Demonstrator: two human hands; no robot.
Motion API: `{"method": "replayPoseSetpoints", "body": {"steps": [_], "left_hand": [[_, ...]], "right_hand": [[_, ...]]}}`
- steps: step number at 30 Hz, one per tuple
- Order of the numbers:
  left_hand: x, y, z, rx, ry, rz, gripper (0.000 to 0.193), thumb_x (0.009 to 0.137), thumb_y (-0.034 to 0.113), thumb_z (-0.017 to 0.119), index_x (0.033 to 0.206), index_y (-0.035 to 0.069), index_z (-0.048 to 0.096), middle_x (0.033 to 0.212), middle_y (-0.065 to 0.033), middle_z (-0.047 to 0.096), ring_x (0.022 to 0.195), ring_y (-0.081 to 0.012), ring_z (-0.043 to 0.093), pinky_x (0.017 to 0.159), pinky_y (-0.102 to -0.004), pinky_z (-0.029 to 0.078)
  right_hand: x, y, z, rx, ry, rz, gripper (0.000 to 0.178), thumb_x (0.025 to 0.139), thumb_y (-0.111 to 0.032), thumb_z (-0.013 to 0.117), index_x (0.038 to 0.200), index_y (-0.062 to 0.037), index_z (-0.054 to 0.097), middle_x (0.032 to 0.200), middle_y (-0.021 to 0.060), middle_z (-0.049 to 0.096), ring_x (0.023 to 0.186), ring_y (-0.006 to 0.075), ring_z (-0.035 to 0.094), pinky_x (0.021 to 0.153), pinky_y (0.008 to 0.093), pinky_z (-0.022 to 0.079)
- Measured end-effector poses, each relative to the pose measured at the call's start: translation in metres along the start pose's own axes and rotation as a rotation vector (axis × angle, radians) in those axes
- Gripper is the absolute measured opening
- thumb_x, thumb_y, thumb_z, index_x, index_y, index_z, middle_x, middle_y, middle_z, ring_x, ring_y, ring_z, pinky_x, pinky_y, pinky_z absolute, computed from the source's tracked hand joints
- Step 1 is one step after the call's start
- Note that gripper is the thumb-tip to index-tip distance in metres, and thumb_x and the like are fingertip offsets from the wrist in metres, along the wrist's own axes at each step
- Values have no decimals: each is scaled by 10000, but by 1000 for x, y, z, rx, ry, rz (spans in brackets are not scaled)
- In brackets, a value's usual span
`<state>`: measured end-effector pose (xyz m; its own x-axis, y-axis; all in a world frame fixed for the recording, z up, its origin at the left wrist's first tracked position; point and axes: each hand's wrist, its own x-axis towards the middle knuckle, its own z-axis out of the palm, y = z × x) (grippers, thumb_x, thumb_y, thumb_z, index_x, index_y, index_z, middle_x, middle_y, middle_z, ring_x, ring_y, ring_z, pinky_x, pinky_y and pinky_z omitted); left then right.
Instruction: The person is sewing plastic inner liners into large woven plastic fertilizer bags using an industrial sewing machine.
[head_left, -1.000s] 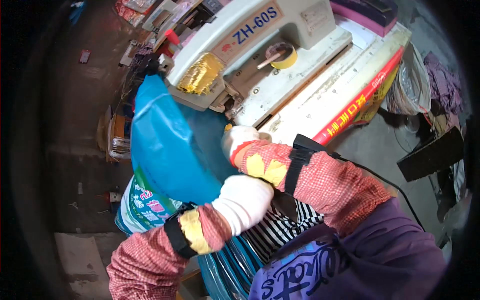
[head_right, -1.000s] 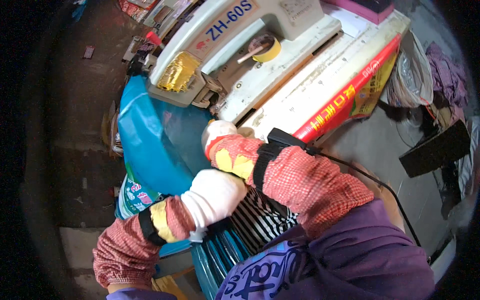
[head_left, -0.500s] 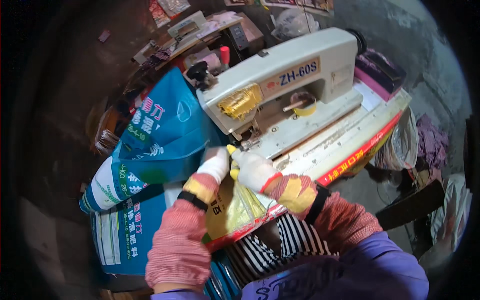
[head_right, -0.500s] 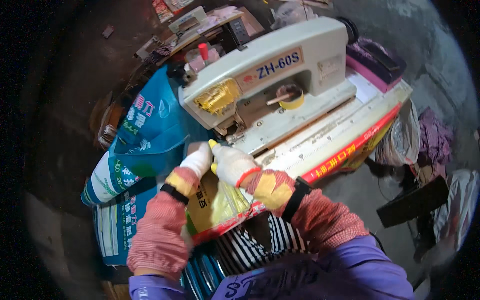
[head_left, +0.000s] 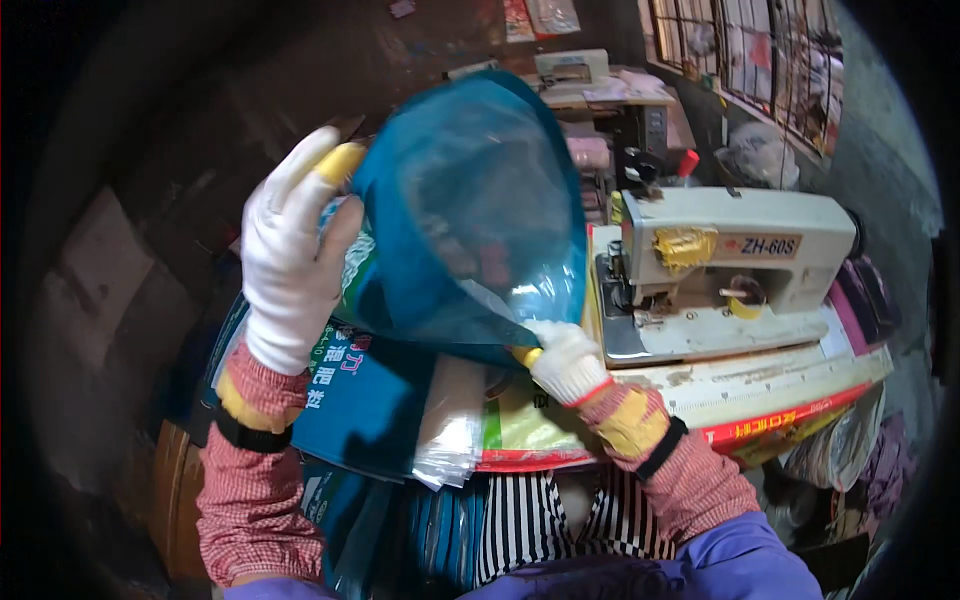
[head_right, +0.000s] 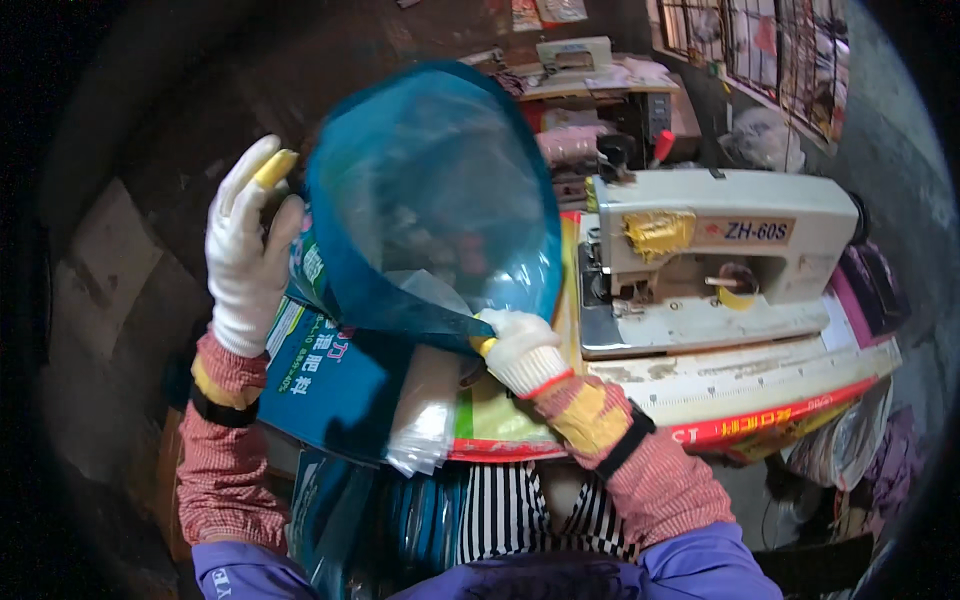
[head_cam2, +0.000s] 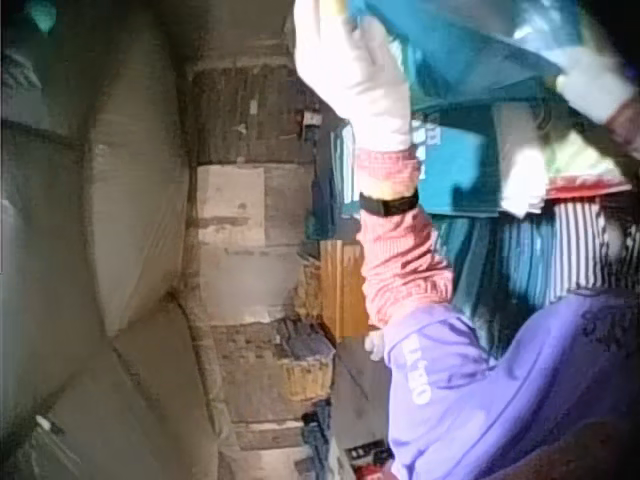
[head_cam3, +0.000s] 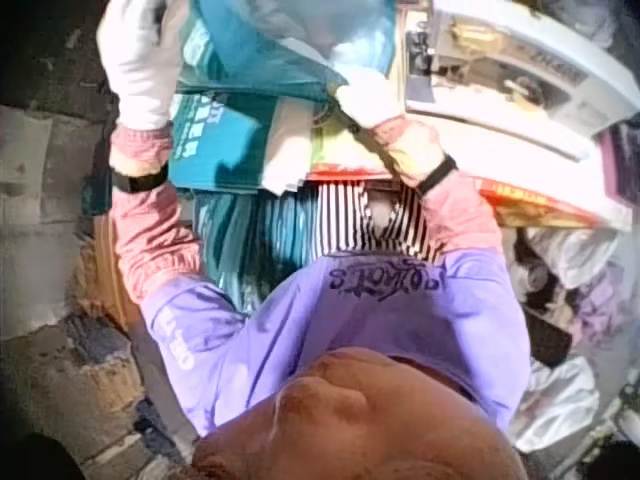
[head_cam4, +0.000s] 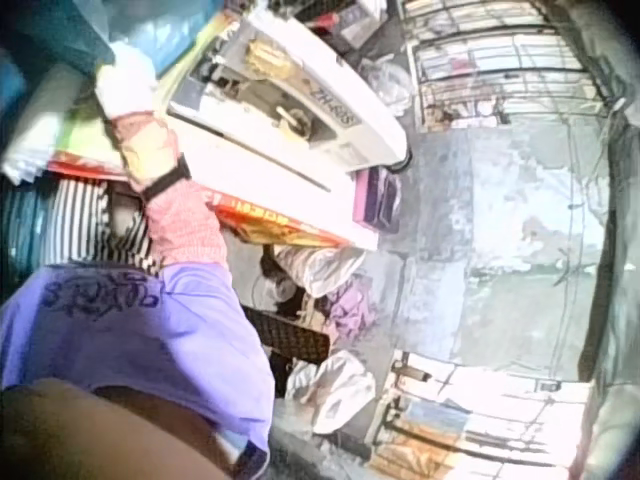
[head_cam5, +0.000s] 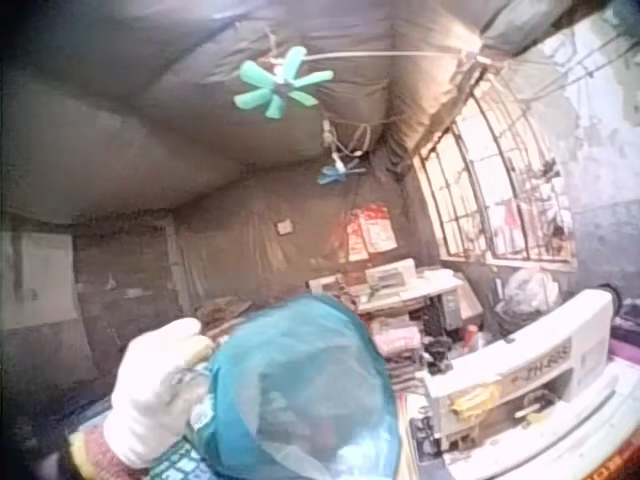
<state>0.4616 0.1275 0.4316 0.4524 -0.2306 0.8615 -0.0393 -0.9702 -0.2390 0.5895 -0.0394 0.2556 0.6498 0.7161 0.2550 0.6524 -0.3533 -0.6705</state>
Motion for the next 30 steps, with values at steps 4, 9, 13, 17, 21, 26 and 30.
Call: {"method": "replayPoseSetpoints", "body": {"steps": [4, 9, 13, 17, 21, 26, 30], "left_hand": [[-102, -44, 20, -51, -501, -106, 770, 644, 235, 756, 1288, 68, 367, 1264, -160, 458, 926, -272, 597, 764, -324, 494], [-146, -42, 52, 309, -861, -475, 724, 658, 229, 722, 1284, 78, 393, 1377, -99, 338, 802, -277, 624, 700, -367, 509], [-151, -98, 79, 411, -728, -490, 293, 741, 122, 587, 1033, 104, 571, 1096, -100, 565, 773, -303, 611, 673, -391, 500], [-81, -104, 32, 644, -254, -262, 204, 727, 93, 553, 925, 88, 603, 976, -118, 589, 799, -329, 563, 747, -406, 479], [-101, -93, -11, 951, -249, -31, 271, 728, 75, 533, 989, 28, 587, 1130, -128, 565, 972, -354, 533, 955, -405, 379], [-277, -128, -25, 718, -991, -241, 246, 777, 92, 482, 989, 87, 608, 1152, -64, 567, 1000, -350, 551, 935, -397, 390], [-333, -140, -81, 663, -1056, -588, 272, 797, 128, 467, 1036, 150, 594, 1136, -47, 583, 826, -276, 608, 778, -380, 464]], "right_hand": [[-29, 20, -32, 627, 116, 168, 281, 796, -196, 648, 1014, -23, 609, 826, 87, 634, 687, 155, 585, 625, 295, 468], [-63, 47, -78, 816, 353, 255, 249, 799, -190, 662, 948, 1, 602, 782, 15, 589, 634, 87, 507, 550, 234, 416], [-80, 29, -89, 768, 270, 145, 321, 750, -101, 689, 1030, 8, 575, 928, 76, 625, 783, 141, 585, 701, 267, 483], [-69, 32, -77, 664, 357, 141, 350, 730, -27, 675, 1058, 12, 560, 940, 85, 626, 809, 153, 583, 723, 277, 483], [-44, 52, -58, 743, 375, 127, 181, 751, 23, 602, 924, -28, 616, 843, 48, 627, 729, 129, 561, 650, 274, 469], [-62, 11, 23, 436, 128, 227, 169, 822, -97, 460, 865, -86, 623, 730, 60, 567, 573, 190, 528, 515, 309, 448], [-129, -27, 69, 276, -767, -155, 337, 765, -150, 617, 1091, -79, 576, 963, 122, 595, 847, 261, 589, 808, 333, 452]]}}
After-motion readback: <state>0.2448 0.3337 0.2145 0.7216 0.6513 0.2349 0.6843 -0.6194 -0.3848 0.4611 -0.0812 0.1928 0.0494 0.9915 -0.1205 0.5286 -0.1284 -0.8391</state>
